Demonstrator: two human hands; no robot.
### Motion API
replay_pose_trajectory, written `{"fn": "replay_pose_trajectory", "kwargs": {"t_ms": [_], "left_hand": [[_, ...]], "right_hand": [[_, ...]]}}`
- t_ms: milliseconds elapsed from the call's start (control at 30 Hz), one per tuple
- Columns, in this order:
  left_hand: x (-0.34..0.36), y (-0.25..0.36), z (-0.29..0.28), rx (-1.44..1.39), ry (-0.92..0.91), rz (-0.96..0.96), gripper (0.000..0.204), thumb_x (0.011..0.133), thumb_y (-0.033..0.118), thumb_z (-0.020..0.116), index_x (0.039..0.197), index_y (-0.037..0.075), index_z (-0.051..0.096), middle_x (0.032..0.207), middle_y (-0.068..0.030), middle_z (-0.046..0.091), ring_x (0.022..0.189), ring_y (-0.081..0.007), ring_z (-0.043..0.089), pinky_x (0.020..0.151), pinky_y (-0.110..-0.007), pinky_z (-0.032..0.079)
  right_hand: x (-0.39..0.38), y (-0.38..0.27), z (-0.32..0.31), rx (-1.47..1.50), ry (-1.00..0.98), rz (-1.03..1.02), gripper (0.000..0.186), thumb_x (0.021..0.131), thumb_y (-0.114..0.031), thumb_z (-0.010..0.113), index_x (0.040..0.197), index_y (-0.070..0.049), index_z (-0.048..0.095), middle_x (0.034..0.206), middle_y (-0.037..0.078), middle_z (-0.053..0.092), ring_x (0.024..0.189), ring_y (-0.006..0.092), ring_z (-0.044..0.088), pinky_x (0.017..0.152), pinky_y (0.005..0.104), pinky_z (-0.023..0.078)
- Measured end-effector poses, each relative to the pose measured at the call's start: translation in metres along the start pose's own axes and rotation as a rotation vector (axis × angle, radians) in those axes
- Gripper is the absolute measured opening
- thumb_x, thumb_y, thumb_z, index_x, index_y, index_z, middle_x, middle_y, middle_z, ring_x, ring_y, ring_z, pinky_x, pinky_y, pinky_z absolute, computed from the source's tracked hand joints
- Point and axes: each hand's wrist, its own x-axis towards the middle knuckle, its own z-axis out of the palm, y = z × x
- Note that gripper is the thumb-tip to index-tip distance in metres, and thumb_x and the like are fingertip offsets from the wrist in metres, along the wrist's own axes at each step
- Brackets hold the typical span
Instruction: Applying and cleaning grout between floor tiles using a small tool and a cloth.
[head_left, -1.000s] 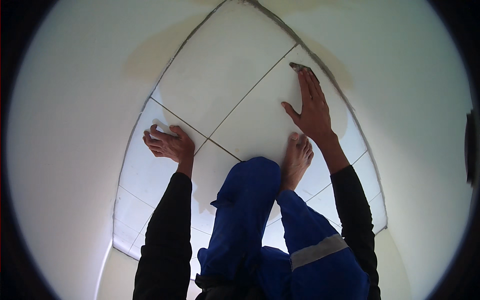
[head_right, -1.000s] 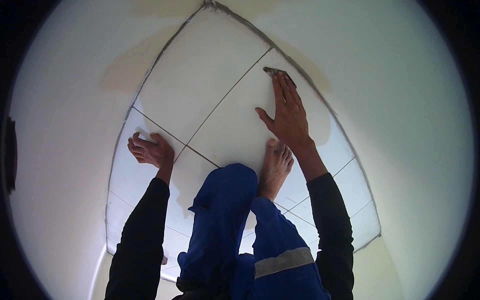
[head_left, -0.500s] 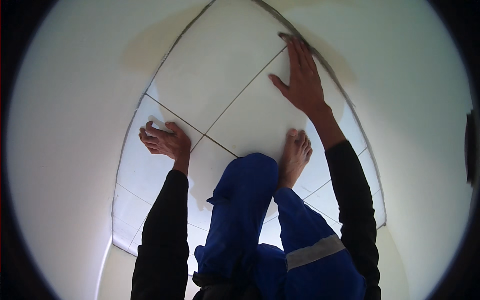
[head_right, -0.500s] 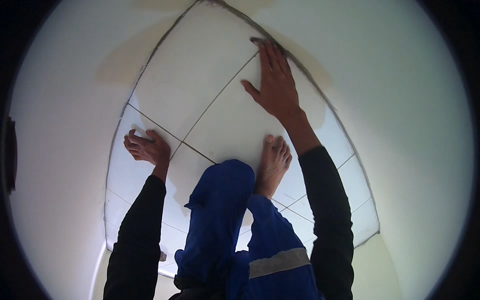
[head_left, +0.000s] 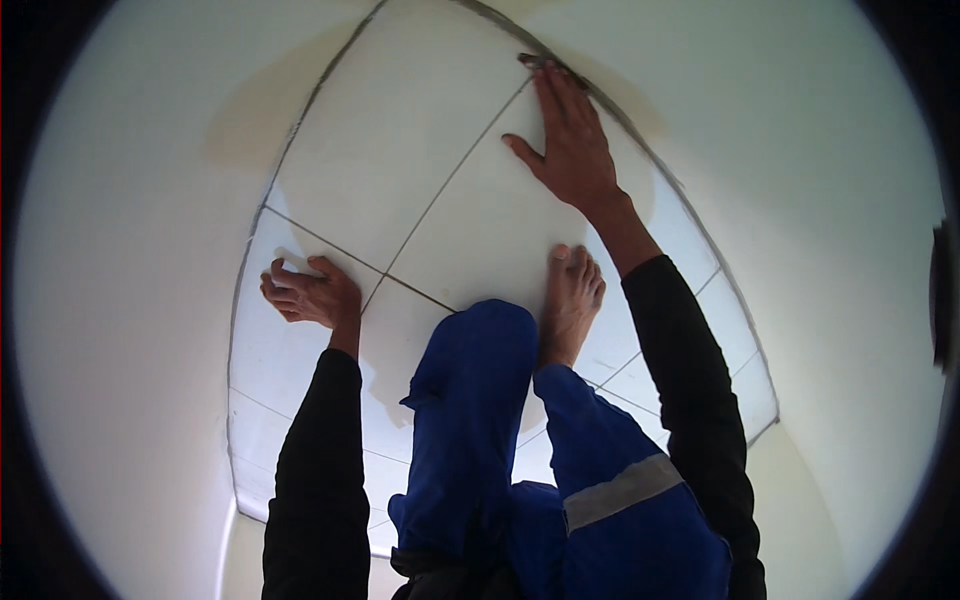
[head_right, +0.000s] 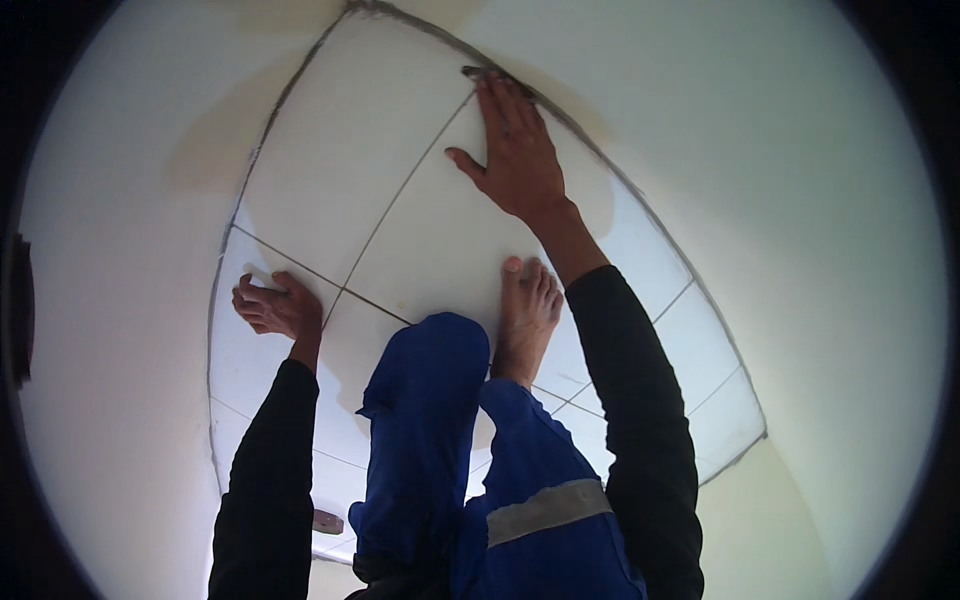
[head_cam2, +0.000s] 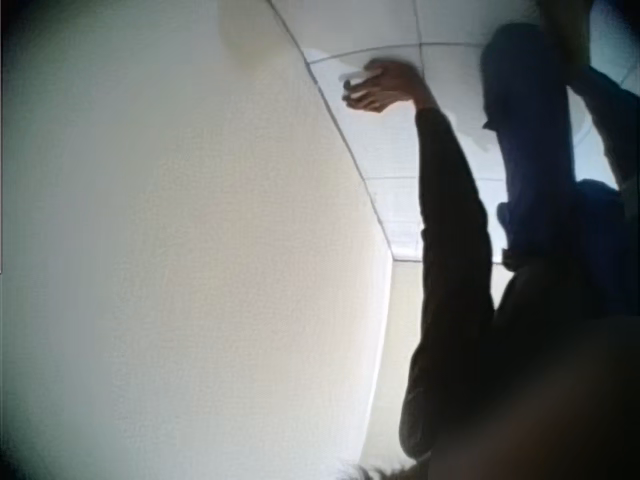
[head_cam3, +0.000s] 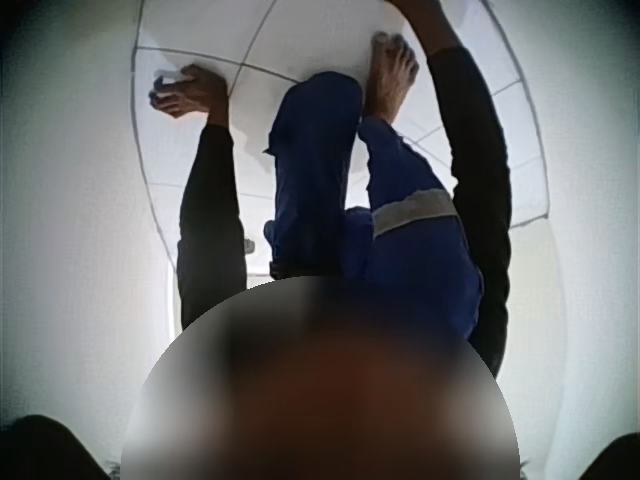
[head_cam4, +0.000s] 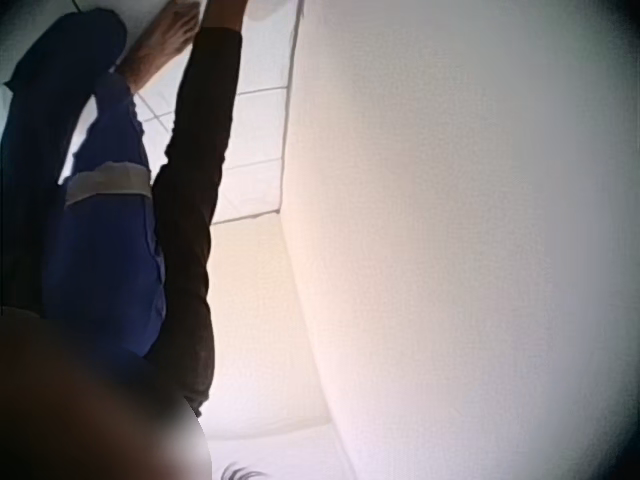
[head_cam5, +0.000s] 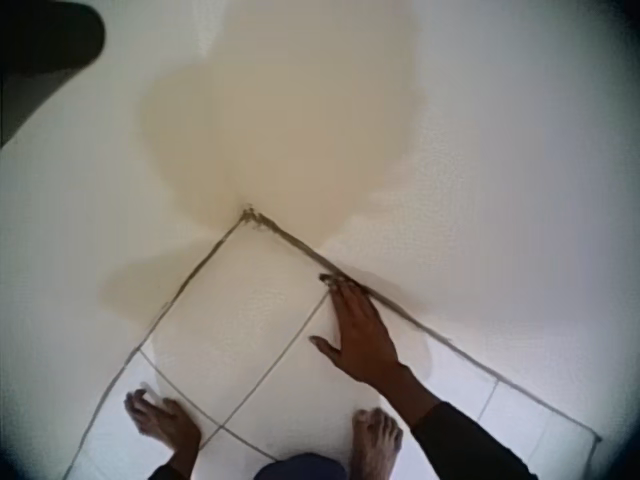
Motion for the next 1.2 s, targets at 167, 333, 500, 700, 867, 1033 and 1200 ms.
{"fn": "replay_pose_trajectory", "kwargs": {"t_ms": [167, 333, 500, 700, 867, 1033, 1200], "left_hand": [[0.002, -0.007, -0.003, 0.041, 0.010, 0.062, 0.060, 0.098, 0.032, 0.056, 0.149, 0.005, 0.038, 0.164, -0.0279, 0.029, 0.157, -0.0446, 0.023, 0.118, -0.064, 0.027], [0.005, 0.005, -0.003, 0.013, -0.004, 0.108, 0.058, 0.097, 0.027, 0.057, 0.147, 0.004, 0.039, 0.165, -0.0277, 0.028, 0.158, -0.0456, 0.022, 0.119, -0.065, 0.026], [0.004, -0.003, -0.001, 0.012, 0.027, 0.118, 0.058, 0.098, 0.029, 0.057, 0.148, 0.005, 0.039, 0.163, -0.0255, 0.031, 0.156, -0.0455, 0.024, 0.118, -0.066, 0.027], [0.004, 0.001, -0.005, 0.004, 0.033, 0.059, 0.058, 0.097, 0.028, 0.057, 0.148, 0.004, 0.042, 0.164, -0.0273, 0.032, 0.157, -0.0464, 0.024, 0.120, -0.065, 0.026], [0.002, 0.009, -0.006, -0.010, 0.018, 0.102, 0.059, 0.094, 0.025, 0.061, 0.148, 0.004, 0.044, 0.163, -0.0297, 0.033, 0.157, -0.0474, 0.024, 0.122, -0.064, 0.023], [0.003, 0.009, -0.012, -0.017, 0.028, 0.094, 0.059, 0.094, 0.023, 0.060, 0.148, 0.004, 0.044, 0.163, -0.0290, 0.033, 0.158, -0.0480, 0.024, 0.122, -0.065, 0.022], [0.004, 0.006, -0.004, -0.039, 0.005, 0.091, 0.062, 0.094, 0.027, 0.060, 0.149, 0.003, 0.044, 0.164, -0.0286, 0.032, 0.159, -0.0477, 0.022, 0.123, -0.066, 0.021]], "right_hand": [[-0.109, 0.060, -0.039, -0.041, -0.147, 0.049, 0.090, 0.100, -0.041, 0.076, 0.169, -0.003, 0.034, 0.175, 0.020, 0.035, 0.162, 0.0384, 0.035, 0.133, 0.0503, 0.029], [-0.198, 0.101, -0.072, -0.104, -0.247, 0.171, 0.093, 0.097, -0.034, 0.078, 0.171, -0.002, 0.031, 0.178, 0.021, 0.030, 0.165, 0.0391, 0.028, 0.135, 0.0517, 0.024], [-0.085, 0.029, -0.033, 0.067, -0.082, 0.023, 0.098, 0.095, -0.045, 0.080, 0.168, 0.002, 0.034, 0.175, 0.024, 0.033, 0.164, 0.0400, 0.030, 0.135, 0.0519, 0.024], [-0.124, 0.006, -0.030, 0.094, -0.206, 0.070, 0.099, 0.097, -0.048, 0.075, 0.170, 0.002, 0.031, 0.176, 0.024, 0.031, 0.165, 0.0396, 0.027, 0.136, 0.0528, 0.021], [-0.093, 0.012, -0.016, 0.012, -0.102, 0.129, 0.100, 0.096, -0.048, 0.077, 0.169, 0.004, 0.031, 0.177, 0.025, 0.030, 0.166, 0.0418, 0.024, 0.136, 0.0538, 0.021], [0.018, -0.056, 0.015, 0.122, -0.135, -0.189, 0.102, 0.097, -0.057, 0.074, 0.166, 0.007, 0.033, 0.173, 0.028, 0.034, 0.163, 0.0420, 0.030, 0.135, 0.0521, 0.025], [0.115, -0.058, 0.031, 0.068, 0.026, -0.181, 0.093, 0.103, -0.057, 0.067, 0.164, 0.005, 0.037, 0.172, 0.026, 0.038, 0.161, 0.0399, 0.035, 0.134, 0.0511, 0.028]]}}
